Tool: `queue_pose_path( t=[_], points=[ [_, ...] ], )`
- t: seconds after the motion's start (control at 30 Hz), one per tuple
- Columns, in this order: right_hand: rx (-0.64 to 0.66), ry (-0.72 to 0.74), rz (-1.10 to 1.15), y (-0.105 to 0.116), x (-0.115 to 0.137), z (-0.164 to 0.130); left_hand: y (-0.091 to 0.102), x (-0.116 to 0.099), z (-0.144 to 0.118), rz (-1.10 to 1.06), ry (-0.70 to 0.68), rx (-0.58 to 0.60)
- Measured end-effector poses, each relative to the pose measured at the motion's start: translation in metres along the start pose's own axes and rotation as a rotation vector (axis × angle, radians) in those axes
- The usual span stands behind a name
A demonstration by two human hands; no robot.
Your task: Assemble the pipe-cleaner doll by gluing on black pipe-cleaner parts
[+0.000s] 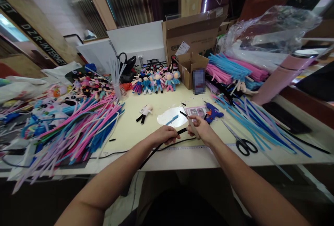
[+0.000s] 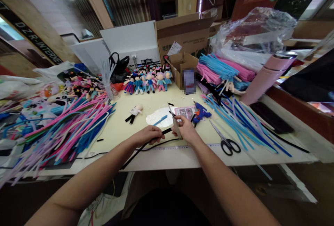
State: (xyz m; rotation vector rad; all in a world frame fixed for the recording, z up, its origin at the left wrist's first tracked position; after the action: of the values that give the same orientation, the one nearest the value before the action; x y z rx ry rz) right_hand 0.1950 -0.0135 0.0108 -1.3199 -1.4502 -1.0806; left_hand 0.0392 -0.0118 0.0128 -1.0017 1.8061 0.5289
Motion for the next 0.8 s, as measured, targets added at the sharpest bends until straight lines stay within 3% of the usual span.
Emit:
queue_pose_path(
  t=[0.17,0.4,0.8],
  points=[
    [0.068,-0.027,0.006,0.005,-0.005,-0.004,0.011,-0.003,0.006,-0.047,-0.032,-0.081],
    [0.276,-0.052,0.008,0.009,-0.013,-0.033,0.035,-0.020,0.021,-0.177,-0.102,-0.260],
    [0.336,-0.090,-0.177,0.003,-0.023,-0.043,0.021,-0.031,0.037,-0.082,-0.129,-0.242]
  ],
)
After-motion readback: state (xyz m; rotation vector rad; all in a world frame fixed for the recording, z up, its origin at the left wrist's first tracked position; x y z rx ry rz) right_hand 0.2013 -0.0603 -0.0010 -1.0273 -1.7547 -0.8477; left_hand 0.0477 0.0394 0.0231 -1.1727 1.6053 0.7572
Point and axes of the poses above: each hand's wrist, its own z-axis towards the middle knuckle, its own y-axis out of the back of the hand, x = y × z, the point moved 6 cm from there along z, towards the middle knuckle, and after that the axes turned 13 degrees about -z, right-handed, at the moved point
